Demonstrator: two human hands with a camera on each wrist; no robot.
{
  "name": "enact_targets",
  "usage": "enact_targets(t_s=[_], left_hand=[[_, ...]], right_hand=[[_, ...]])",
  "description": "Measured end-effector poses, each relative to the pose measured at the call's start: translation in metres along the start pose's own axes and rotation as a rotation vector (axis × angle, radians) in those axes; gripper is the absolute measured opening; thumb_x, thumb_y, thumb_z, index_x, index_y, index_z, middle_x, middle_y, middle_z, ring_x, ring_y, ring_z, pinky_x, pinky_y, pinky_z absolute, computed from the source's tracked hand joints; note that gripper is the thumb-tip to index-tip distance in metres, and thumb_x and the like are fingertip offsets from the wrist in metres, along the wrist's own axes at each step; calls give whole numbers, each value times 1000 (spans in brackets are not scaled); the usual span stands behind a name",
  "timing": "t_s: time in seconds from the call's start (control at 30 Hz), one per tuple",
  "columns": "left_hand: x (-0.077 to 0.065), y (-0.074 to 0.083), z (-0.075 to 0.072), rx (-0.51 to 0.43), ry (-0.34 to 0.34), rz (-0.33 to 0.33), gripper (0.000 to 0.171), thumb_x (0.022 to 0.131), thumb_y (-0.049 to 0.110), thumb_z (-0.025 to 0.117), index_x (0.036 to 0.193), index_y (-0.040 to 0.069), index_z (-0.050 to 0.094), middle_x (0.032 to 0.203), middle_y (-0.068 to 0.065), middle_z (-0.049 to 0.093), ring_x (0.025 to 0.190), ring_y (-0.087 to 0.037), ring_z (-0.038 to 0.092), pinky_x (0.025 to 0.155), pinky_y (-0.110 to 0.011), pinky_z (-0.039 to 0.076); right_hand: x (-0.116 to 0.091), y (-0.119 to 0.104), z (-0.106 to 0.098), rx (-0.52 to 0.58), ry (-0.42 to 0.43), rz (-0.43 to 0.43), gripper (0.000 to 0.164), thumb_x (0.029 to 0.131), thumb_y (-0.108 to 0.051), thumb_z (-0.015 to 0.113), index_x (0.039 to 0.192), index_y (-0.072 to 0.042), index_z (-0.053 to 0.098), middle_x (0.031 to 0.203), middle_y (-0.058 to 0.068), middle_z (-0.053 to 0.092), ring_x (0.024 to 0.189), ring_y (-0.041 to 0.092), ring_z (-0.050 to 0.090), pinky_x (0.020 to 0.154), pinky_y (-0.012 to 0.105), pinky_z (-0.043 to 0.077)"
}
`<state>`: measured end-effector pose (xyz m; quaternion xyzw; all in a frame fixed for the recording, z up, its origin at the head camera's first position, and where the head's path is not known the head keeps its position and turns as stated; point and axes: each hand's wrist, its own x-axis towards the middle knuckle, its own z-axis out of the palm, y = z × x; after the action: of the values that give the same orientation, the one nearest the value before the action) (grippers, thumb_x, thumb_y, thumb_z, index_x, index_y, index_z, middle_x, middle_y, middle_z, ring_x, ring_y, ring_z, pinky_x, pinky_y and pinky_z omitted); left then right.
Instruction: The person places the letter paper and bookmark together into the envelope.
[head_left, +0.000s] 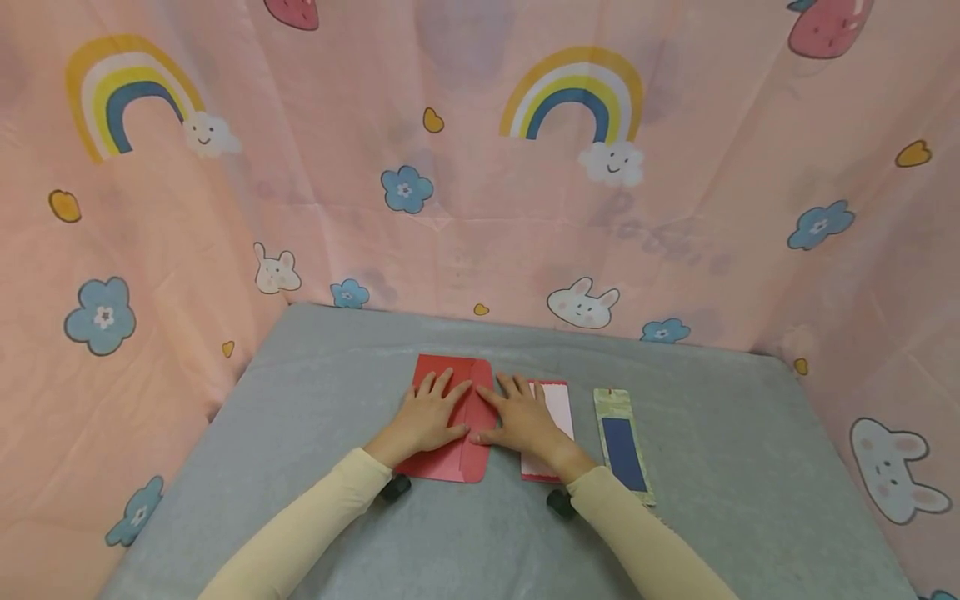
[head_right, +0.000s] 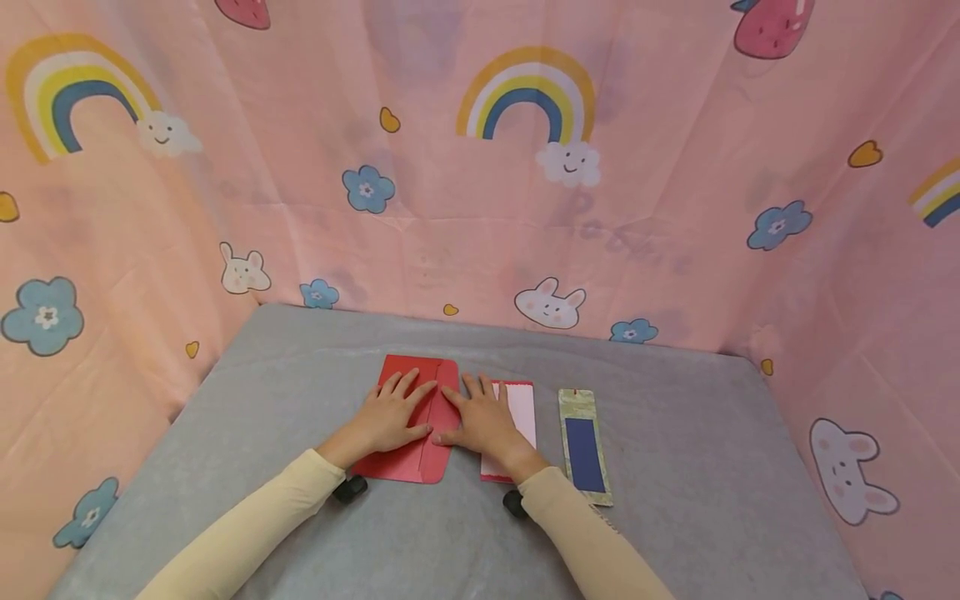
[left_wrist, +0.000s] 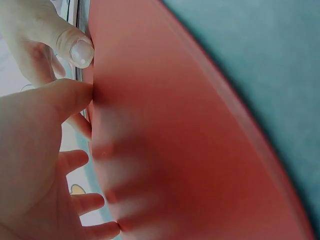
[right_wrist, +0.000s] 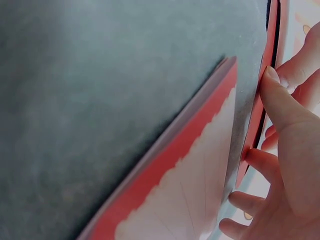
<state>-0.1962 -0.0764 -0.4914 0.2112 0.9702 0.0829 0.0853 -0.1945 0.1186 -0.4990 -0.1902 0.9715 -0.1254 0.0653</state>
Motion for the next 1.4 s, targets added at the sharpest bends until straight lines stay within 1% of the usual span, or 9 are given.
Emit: enact_targets(t_s=[0.13,0.33,0.53,0.73,0.9,1.0,1.07,1.27,1.4], left_hand=[[1,1,0,-6,-8,-17,72,92,46,63,154,23,34,162,-16,27,148,-44,28,112,-67,31],[2,2,1,-10,-5,-24,69,92,43,61,153,23,37,161,-15,30,147,-43,30,111,-67,32],[4,3,3,-37,-2,-32,63,94,40,57,152,28,38,161,-16,29,147,-44,28,111,-68,31],[3,3,2,-61,-5,-29,59,94,40,55,151,30,40,162,-16,27,147,-45,27,111,-69,31],[1,3,-1,-94,-2,-26,57,95,38,55,150,31,42,162,-17,27,147,-47,26,111,-70,31],[2,4,-1,-97,-2,-31,56,96,38,54,150,33,42,162,-17,26,147,-48,25,110,-71,31],[2,4,-1,-100,1,-38,55,96,38,54,150,33,43,162,-17,26,147,-48,25,110,-71,32],[2,3,1,-118,41,-43,54,94,37,57,147,28,47,160,-19,29,144,-51,28,107,-71,35],[2,3,1,-128,64,-47,55,92,36,59,145,26,49,159,-20,31,142,-54,30,103,-71,39]], right_hand=[[0,-1,0,0,2,-2,83,79,-61,72,149,-24,46,158,17,35,146,44,29,116,70,20],[-1,-1,0,4,3,-4,82,79,-60,73,148,-24,47,156,19,37,145,44,30,115,70,21],[0,-2,1,-6,-11,3,83,80,-58,73,150,-26,43,157,18,36,146,43,28,117,69,20],[-2,-4,-2,-12,-4,-5,81,79,-57,74,148,-23,48,155,19,39,145,43,31,115,69,22],[-2,-3,-3,-22,-4,1,80,80,-57,74,147,-23,48,154,18,40,144,42,31,116,68,23],[-2,-3,-2,-22,0,-2,78,79,-56,74,146,-22,50,153,18,41,144,42,32,115,68,23],[-2,-3,-3,-21,2,-5,78,79,-56,75,145,-22,50,152,18,42,143,43,32,115,68,23],[-2,-4,-4,-17,-6,3,79,79,-56,74,147,-24,48,154,18,40,145,42,31,116,68,21],[-2,-4,-4,-11,-3,1,80,79,-56,75,147,-24,48,154,18,41,144,43,31,116,69,21]])
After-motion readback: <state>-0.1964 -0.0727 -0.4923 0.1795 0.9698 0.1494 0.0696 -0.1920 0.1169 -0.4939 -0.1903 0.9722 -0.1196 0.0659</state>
